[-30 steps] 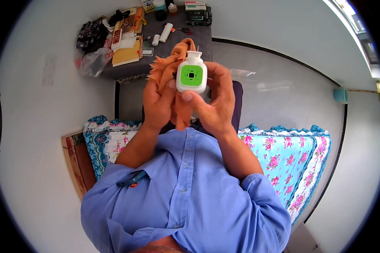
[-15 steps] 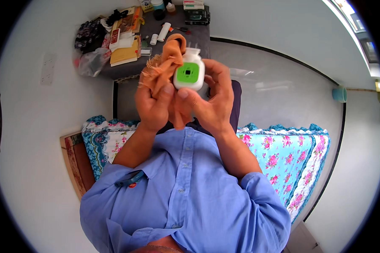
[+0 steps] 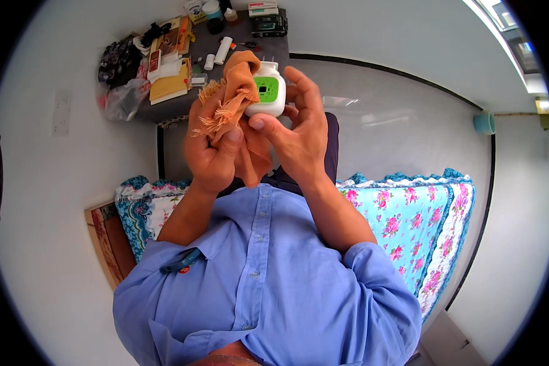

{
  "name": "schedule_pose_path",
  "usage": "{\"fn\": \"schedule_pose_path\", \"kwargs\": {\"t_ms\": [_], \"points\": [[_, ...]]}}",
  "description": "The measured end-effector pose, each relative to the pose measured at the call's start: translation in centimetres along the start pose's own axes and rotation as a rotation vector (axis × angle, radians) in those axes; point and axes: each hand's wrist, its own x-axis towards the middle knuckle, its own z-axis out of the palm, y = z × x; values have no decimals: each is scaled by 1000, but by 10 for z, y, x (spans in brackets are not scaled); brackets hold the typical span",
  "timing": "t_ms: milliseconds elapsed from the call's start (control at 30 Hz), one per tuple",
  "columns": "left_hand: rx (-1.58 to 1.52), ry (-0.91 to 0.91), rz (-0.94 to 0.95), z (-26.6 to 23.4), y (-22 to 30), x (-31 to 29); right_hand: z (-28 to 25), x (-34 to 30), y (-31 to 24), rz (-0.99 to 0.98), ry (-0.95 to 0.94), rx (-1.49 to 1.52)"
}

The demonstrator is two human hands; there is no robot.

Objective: The person wipes a white and green plug-in device with a cloth, turning the device over to clean various surfaces, then places it on a desk and handles a white cylindrical container.

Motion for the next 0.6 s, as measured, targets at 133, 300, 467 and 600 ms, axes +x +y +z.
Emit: {"fn": "schedule_pose_path", "kwargs": {"t_ms": [133, 300, 467, 600], "points": [[-126, 52, -89, 6, -2, -3, -4, -1, -4, -68, -82, -144], [-458, 40, -287, -7, 0, 1, -6, -3, -4, -35, -197, 101], [-633, 2, -350, -10, -1, 2, -4, 1, -8, 18, -250, 303], [-648, -2, -355, -9, -2, 1, -7, -3, -7, 161, -292, 352]]}}
